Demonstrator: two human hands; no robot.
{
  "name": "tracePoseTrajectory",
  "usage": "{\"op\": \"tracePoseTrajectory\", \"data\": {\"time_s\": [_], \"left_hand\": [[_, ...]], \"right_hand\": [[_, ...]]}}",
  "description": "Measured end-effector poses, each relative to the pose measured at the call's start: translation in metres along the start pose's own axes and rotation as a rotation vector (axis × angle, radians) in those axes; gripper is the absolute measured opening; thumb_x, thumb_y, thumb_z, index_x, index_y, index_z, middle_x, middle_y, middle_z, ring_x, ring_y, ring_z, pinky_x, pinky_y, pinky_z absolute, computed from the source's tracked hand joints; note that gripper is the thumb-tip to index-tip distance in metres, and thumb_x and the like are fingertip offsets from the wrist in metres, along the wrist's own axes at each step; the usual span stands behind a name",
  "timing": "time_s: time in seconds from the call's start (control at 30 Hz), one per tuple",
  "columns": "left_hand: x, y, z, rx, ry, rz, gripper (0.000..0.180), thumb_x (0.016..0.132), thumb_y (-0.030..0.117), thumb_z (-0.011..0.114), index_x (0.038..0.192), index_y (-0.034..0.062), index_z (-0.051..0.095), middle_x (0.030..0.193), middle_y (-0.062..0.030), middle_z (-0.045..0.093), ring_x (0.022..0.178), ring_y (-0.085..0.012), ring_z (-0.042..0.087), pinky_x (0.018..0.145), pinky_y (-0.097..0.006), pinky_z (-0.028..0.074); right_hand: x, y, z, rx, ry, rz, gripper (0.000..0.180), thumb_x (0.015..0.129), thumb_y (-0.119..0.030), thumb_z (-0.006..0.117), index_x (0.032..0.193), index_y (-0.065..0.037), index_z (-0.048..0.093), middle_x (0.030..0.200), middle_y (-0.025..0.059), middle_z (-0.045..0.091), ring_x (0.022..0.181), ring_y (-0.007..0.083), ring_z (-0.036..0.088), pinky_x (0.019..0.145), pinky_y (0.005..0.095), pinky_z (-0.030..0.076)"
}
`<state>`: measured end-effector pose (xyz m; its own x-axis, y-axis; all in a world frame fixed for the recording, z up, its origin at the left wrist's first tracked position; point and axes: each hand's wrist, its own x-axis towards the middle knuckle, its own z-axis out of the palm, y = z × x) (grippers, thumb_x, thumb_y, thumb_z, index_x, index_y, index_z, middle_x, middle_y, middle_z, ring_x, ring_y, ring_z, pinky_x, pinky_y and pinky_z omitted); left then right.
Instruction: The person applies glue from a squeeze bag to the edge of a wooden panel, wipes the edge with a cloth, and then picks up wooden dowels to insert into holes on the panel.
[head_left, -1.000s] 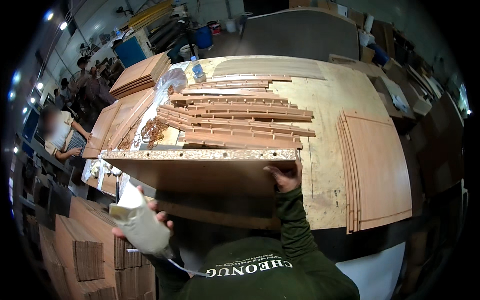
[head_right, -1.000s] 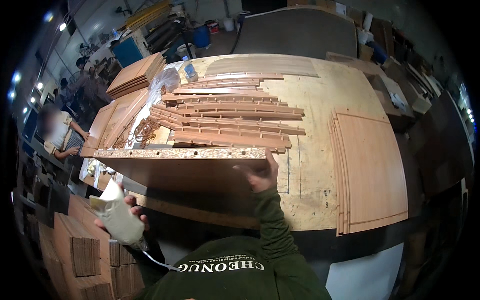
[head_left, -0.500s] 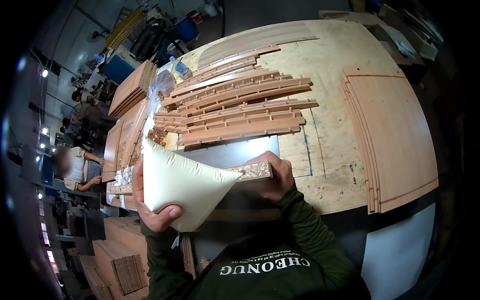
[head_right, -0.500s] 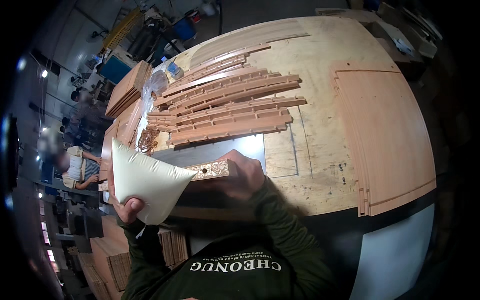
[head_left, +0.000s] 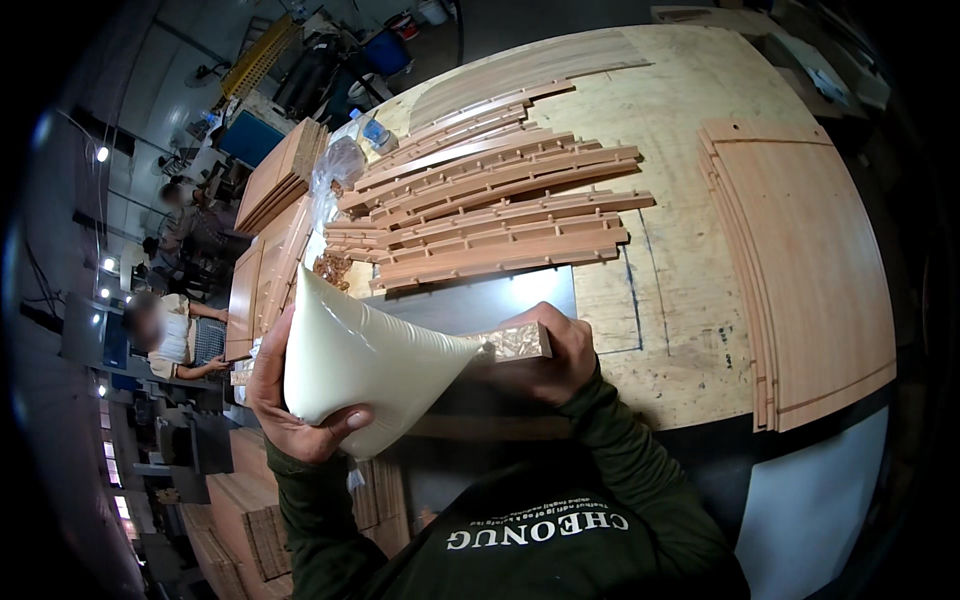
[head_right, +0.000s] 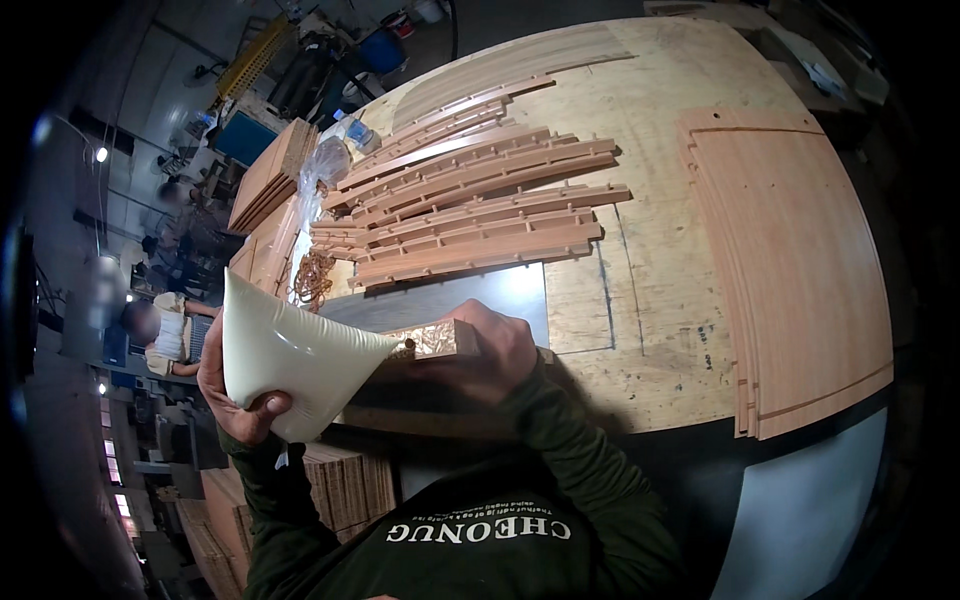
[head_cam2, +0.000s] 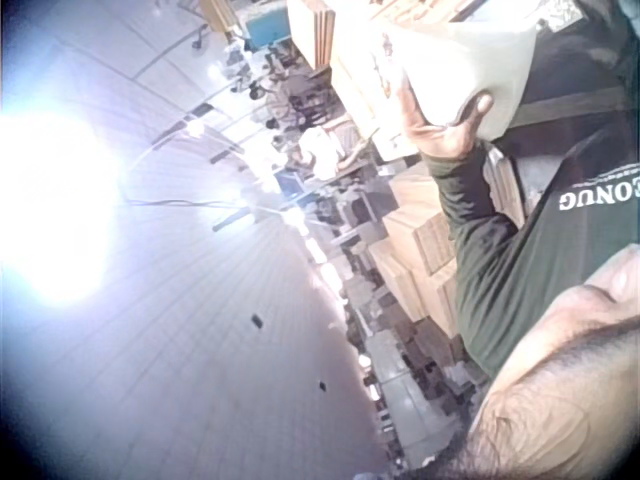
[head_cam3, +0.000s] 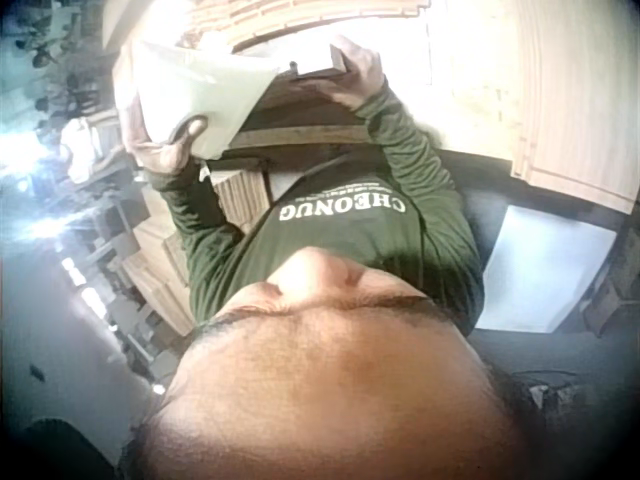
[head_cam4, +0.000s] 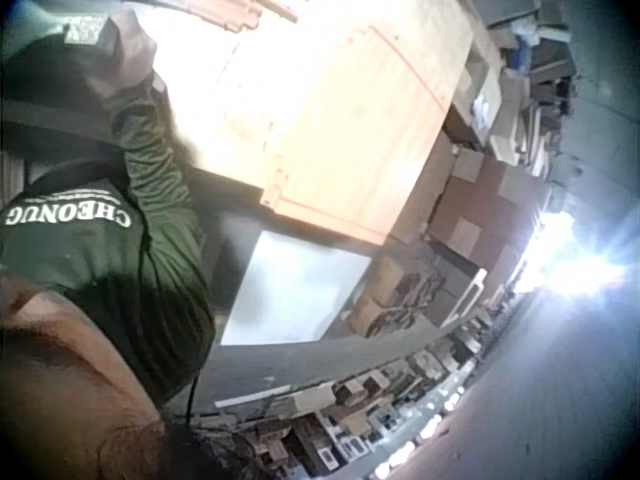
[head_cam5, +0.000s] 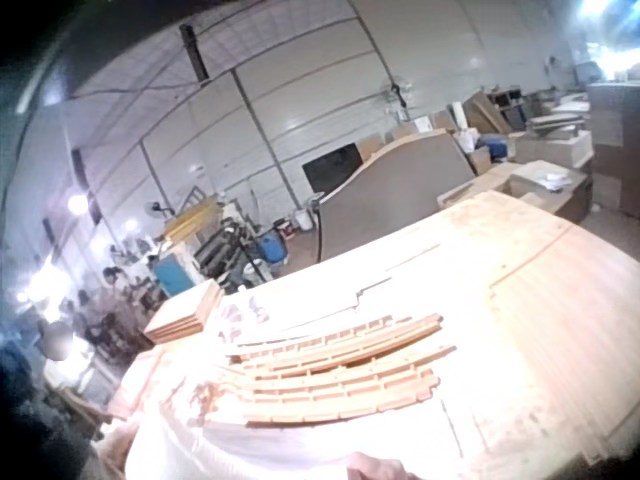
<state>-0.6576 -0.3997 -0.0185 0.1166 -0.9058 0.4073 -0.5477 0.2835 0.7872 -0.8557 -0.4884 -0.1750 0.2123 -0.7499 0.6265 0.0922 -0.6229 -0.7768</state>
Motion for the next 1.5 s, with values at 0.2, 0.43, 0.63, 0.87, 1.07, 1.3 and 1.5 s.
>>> {"op": "tracePoseTrajectory", "data": {"time_s": [0.2, 0.43, 0.63, 0.87, 1.07, 1.3, 1.5], "left_hand": [[0.001, 0.002, 0.001, -0.01, 0.004, -0.008, 0.094, 0.047, 0.026, 0.086, 0.123, -0.0073, 0.043, 0.109, -0.0136, 0.058, 0.098, -0.0203, 0.057, 0.088, -0.033, 0.044], [0.001, 0.0, 0.0, 0.033, 0.012, 0.003, 0.095, 0.048, 0.031, 0.086, 0.124, -0.0076, 0.043, 0.109, -0.014, 0.057, 0.098, -0.0207, 0.057, 0.087, -0.033, 0.045], [-0.001, -0.001, -0.004, 0.07, 0.02, -0.013, 0.095, 0.05, 0.033, 0.085, 0.124, -0.008, 0.043, 0.109, -0.0149, 0.058, 0.098, -0.0211, 0.057, 0.087, -0.033, 0.045], [-0.003, -0.002, -0.005, 0.063, 0.017, 0.043, 0.09, 0.052, 0.031, 0.085, 0.123, -0.0083, 0.044, 0.109, -0.0169, 0.058, 0.098, -0.0233, 0.058, 0.087, -0.035, 0.045], [-0.004, 0.003, -0.002, 0.068, -0.003, 0.021, 0.089, 0.054, 0.03, 0.084, 0.122, -0.0085, 0.044, 0.11, -0.0183, 0.058, 0.1, -0.0243, 0.057, 0.087, -0.036, 0.045], [-0.006, 0.0, 0.005, 0.085, -0.024, 0.028, 0.086, 0.056, 0.028, 0.084, 0.122, -0.0086, 0.044, 0.11, -0.0181, 0.058, 0.101, -0.0238, 0.057, 0.088, -0.035, 0.044], [-0.024, -0.019, -0.001, -0.076, 0.205, 0.04, 0.086, 0.063, 0.036, 0.079, 0.126, -0.0081, 0.039, 0.108, -0.0152, 0.058, 0.098, -0.0214, 0.057, 0.086, -0.032, 0.044]], "right_hand": [[0.0, -0.002, 0.0, 0.041, 0.013, 0.011, 0.033, 0.065, -0.025, 0.078, 0.085, -0.005, 0.06, 0.077, 0.0073, 0.059, 0.066, 0.0245, 0.064, 0.056, 0.0327, 0.053], [0.0, -0.001, 0.0, 0.008, 0.017, -0.006, 0.034, 0.065, -0.027, 0.077, 0.086, -0.006, 0.061, 0.076, 0.0068, 0.059, 0.065, 0.0241, 0.064, 0.055, 0.0324, 0.052], [0.001, -0.001, 0.001, 0.002, 0.027, -0.01, 0.036, 0.065, -0.029, 0.078, 0.085, -0.006, 0.061, 0.076, 0.0069, 0.059, 0.064, 0.0239, 0.063, 0.054, 0.0323, 0.052], [0.001, -0.004, 0.001, 0.007, 0.018, 0.04, 0.039, 0.063, -0.031, 0.079, 0.083, -0.004, 0.059, 0.074, 0.0079, 0.059, 0.065, 0.0249, 0.064, 0.055, 0.0329, 0.053], [-0.001, -0.003, 0.001, -0.038, 0.012, 0.04, 0.035, 0.06, -0.02, 0.081, 0.082, -0.007, 0.058, 0.073, 0.0057, 0.063, 0.064, 0.0211, 0.065, 0.058, 0.0297, 0.051], [-0.003, -0.003, 0.001, -0.033, 0.027, 0.033, 0.033, 0.062, -0.019, 0.08, 0.082, -0.007, 0.058, 0.073, 0.0058, 0.063, 0.064, 0.0212, 0.065, 0.057, 0.0296, 0.051], [-0.001, -0.005, 0.002, -0.034, 0.03, -0.034, 0.03, 0.063, -0.019, 0.078, 0.081, -0.007, 0.059, 0.072, 0.0063, 0.063, 0.063, 0.0212, 0.064, 0.057, 0.0298, 0.051]]}}
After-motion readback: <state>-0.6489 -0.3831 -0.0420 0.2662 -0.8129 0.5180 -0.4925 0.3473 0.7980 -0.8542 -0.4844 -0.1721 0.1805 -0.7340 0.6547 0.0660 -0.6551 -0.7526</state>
